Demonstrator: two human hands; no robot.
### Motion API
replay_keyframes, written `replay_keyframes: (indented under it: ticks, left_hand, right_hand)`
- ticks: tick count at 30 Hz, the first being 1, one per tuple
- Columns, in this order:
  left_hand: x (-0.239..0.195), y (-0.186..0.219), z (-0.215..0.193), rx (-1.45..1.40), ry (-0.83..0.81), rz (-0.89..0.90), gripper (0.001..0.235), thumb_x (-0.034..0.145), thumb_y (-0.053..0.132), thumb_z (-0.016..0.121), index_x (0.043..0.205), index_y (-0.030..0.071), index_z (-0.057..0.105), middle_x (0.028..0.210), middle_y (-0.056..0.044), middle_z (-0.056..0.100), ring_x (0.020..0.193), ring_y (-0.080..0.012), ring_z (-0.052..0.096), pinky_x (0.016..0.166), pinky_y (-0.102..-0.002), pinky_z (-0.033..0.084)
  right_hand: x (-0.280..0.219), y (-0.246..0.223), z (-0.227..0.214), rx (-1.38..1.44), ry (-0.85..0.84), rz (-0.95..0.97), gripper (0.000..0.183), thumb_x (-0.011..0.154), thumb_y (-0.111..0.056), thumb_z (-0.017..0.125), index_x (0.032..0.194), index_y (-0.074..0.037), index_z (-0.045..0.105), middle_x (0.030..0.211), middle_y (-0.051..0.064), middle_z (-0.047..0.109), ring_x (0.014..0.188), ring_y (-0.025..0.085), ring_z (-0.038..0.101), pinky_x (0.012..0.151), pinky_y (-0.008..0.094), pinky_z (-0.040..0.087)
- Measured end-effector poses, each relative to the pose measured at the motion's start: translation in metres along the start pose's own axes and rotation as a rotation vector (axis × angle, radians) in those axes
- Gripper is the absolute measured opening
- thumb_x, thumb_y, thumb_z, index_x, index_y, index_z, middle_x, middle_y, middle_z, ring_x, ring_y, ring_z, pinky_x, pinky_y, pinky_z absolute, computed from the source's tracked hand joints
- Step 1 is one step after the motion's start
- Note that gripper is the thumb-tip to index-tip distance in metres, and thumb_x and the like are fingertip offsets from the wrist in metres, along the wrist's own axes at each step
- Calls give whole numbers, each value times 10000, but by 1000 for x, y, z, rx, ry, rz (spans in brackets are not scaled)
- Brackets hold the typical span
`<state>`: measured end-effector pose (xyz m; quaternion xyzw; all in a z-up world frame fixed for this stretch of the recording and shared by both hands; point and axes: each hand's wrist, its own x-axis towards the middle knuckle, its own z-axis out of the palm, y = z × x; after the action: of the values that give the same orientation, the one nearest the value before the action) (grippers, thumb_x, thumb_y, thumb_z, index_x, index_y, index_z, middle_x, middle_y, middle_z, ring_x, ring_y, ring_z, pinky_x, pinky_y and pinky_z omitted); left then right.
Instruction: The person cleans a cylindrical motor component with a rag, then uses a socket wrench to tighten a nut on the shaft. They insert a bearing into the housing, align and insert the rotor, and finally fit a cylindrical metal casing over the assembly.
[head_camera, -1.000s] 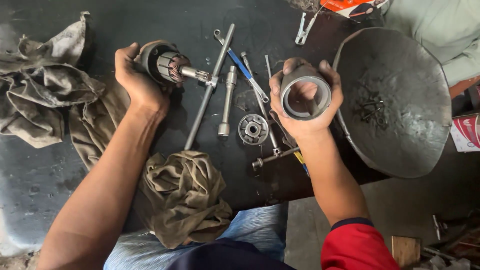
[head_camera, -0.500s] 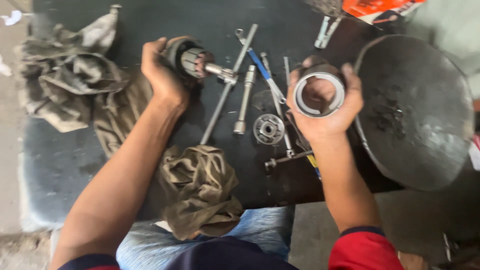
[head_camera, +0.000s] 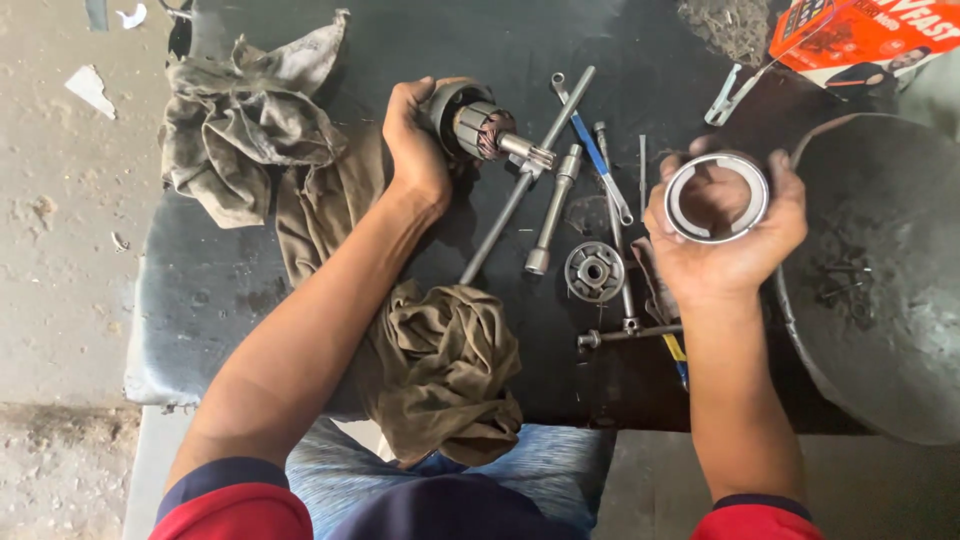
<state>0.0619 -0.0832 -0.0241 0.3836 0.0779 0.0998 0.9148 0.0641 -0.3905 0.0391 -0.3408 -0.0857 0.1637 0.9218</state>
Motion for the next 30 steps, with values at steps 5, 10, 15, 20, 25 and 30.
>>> replay_keyframes:
  ticks: [5, 10, 15, 20, 25, 30]
  left_hand:
    - [1, -1, 1, -17, 22, -14, 539, 938, 443, 393, 1061, 11, 691, 835, -126, 723, 634, -208, 662, 492, -318, 484]
    - [2, -2, -1, -20, -1, -6, 522, 935, 442, 394, 1059, 25, 682, 836, -123, 712, 626, -208, 656, 486, -325, 487]
    - [4, -4, -1, 5, 22, -14, 524, 934, 447, 401, 1050, 29, 696, 806, -118, 705, 571, -204, 624, 425, -311, 436]
    - [-1, 0, 4, 15, 30, -22, 523, 924, 449, 400, 1046, 34, 692, 810, -115, 711, 575, -203, 633, 422, -316, 441]
    - [3, -6, 0, -7, 14, -8, 532, 942, 448, 408, 1052, 15, 697, 806, -116, 699, 581, -197, 616, 442, -315, 442]
    - [-1, -1, 4, 0, -2, -16, 525, 917, 453, 406, 1031, 28, 691, 802, -117, 697, 584, -208, 624, 450, -320, 458]
  right_hand:
    - [-4, -1, 10, 55, 12, 88, 721, 1086, -574, 392, 1130, 82, 687, 989, 262, 653, 607, 269, 529, 548, 295, 434]
    - [-7, 0, 10, 63, 77, 78, 716, 1071, -589, 401, 1088, 63, 696, 1018, 259, 659, 665, 249, 517, 568, 283, 424]
    - [-11, 1, 13, 73, -45, 198, 627, 1052, -556, 467, 1065, 15, 726, 1063, 234, 678, 599, 218, 513, 529, 266, 418]
    - [-12, 9, 11, -98, -151, -18, 314, 1077, -371, 680, 1122, -60, 667, 1132, 101, 633, 893, 218, 581, 702, 291, 451]
    - [-11, 16, 25, -175, -180, -102, 399, 966, -144, 814, 1261, -28, 572, 1168, 80, 605, 1063, 204, 582, 823, 312, 487]
    - [-18, 26, 17, -780, -69, -537, 756, 896, -56, 891, 1474, -68, 405, 1264, 75, 548, 1086, 220, 570, 970, 348, 521]
